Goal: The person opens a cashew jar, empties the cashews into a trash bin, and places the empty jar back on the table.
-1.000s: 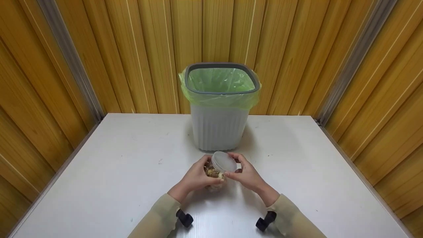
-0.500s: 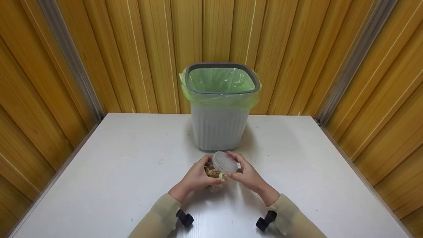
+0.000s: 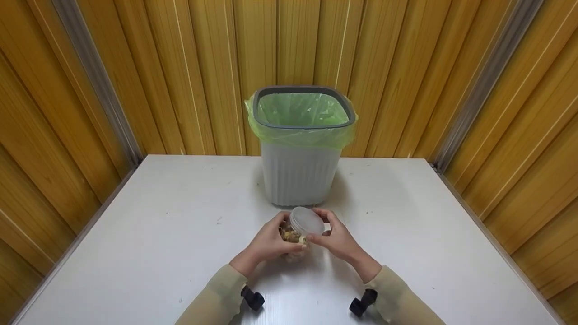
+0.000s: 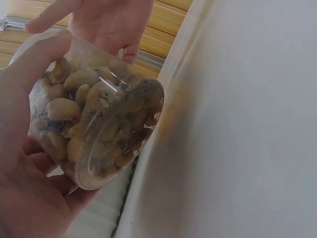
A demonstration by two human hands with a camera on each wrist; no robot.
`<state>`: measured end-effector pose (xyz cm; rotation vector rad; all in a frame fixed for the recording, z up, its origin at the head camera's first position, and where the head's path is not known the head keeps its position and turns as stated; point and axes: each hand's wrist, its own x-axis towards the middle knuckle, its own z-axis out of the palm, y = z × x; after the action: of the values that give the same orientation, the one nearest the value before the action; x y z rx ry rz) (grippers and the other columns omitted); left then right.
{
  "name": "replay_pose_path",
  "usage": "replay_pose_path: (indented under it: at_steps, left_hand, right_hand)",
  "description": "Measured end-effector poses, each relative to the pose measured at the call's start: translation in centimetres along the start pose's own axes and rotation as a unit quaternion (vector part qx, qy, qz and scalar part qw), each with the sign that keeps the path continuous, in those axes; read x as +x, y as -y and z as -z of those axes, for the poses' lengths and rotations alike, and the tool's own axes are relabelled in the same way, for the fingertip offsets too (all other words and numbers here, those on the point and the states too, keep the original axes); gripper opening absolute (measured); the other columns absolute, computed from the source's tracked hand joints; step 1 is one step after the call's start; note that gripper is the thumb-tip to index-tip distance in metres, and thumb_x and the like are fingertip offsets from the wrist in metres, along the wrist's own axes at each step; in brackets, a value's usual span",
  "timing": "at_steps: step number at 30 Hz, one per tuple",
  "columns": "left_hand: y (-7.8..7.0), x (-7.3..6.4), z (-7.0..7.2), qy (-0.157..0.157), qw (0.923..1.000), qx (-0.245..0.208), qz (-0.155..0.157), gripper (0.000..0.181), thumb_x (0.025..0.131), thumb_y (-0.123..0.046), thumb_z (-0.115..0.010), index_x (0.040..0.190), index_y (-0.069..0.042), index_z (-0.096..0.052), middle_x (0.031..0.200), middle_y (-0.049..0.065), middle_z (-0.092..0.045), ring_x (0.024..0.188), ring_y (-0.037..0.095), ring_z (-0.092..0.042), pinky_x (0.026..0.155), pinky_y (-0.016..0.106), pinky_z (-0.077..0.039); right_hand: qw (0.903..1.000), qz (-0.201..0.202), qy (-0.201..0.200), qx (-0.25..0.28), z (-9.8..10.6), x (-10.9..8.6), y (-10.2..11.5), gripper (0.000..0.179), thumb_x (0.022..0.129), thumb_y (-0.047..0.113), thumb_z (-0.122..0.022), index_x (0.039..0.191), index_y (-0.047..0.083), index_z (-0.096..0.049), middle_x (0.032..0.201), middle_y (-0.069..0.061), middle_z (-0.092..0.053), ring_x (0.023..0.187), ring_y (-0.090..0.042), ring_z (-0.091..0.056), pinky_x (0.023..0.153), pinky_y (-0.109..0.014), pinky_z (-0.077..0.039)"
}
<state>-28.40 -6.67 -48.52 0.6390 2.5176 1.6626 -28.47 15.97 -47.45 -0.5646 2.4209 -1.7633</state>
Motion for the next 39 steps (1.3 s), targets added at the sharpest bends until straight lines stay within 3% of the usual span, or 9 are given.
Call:
replay_pose_path:
  at_steps: [6, 15, 24, 31, 35, 39]
  left_hand:
    - [0.06, 0.04, -0.02, -0.001, 1.0000, -0.004, 0.000, 0.082, 0.074, -0.030, -0.092, 0.142, -0.010, -0.051, 0.127, 0.006, -0.063, 0.108, 0.018, -0.058, 0.097, 0.042, -0.049]
    - [0.08, 0.03, 0.05, -0.005, 1.0000, -0.001, -0.009, 0.081, 0.073, -0.029, -0.093, 0.141, -0.008, -0.052, 0.125, 0.007, -0.064, 0.106, 0.018, -0.059, 0.096, 0.041, -0.049]
    - [0.16, -0.03, 0.02, -0.003, 0.9999, -0.002, -0.010, 0.081, 0.072, -0.030, -0.093, 0.140, -0.009, -0.053, 0.122, 0.005, -0.064, 0.102, 0.017, -0.058, 0.093, 0.039, -0.050]
    - [0.13, -0.01, 0.07, -0.004, 1.0000, -0.002, -0.006, 0.079, 0.074, -0.029, -0.092, 0.139, -0.009, -0.053, 0.123, 0.007, -0.064, 0.103, 0.017, -0.058, 0.093, 0.039, -0.050]
    - [0.12, 0.04, 0.04, -0.003, 1.0000, 0.007, -0.005, 0.079, 0.075, -0.031, -0.091, 0.140, -0.010, -0.052, 0.125, 0.007, -0.064, 0.106, 0.017, -0.059, 0.095, 0.041, -0.050]
    - [0.13, 0.07, -0.03, -0.001, 0.9999, 0.009, -0.005, 0.078, 0.075, -0.031, -0.091, 0.140, -0.010, -0.052, 0.127, 0.007, -0.064, 0.108, 0.018, -0.060, 0.097, 0.042, -0.050]
  right_hand:
    - [0.9999, -0.006, -0.012, -0.002, -0.10, 0.05, 0.12, 0.070, 0.087, 0.020, -0.082, 0.145, 0.001, -0.047, 0.135, -0.020, -0.051, 0.116, -0.022, -0.047, 0.086, -0.027, -0.048]
    - [0.9997, 0.015, 0.003, -0.017, 0.08, -0.12, 0.06, 0.072, 0.090, 0.015, -0.078, 0.150, -0.003, -0.043, 0.147, -0.025, -0.047, 0.124, -0.029, -0.047, 0.089, -0.026, -0.050]
    - [0.9978, 0.017, 0.058, 0.028, 0.35, -0.17, -0.01, 0.076, 0.092, 0.008, -0.069, 0.157, -0.004, -0.030, 0.156, -0.031, -0.031, 0.118, -0.030, -0.055, 0.088, -0.023, -0.051]
    - [0.9956, 0.048, 0.073, 0.034, 0.27, -0.09, -0.45, 0.079, 0.095, 0.007, -0.066, 0.159, -0.008, -0.022, 0.164, -0.031, -0.022, 0.137, -0.038, -0.038, 0.095, -0.020, -0.048]
    - [0.9967, 0.032, 0.070, 0.025, 0.23, -0.16, -0.51, 0.085, 0.097, 0.015, -0.068, 0.161, -0.006, -0.016, 0.167, -0.029, -0.017, 0.141, -0.043, -0.037, 0.095, -0.020, -0.049]
    - [0.9993, 0.002, 0.038, -0.004, 0.07, -0.15, -0.33, 0.089, 0.093, 0.025, -0.075, 0.160, -0.003, -0.023, 0.161, -0.028, -0.031, 0.132, -0.036, -0.049, 0.093, -0.024, -0.051]
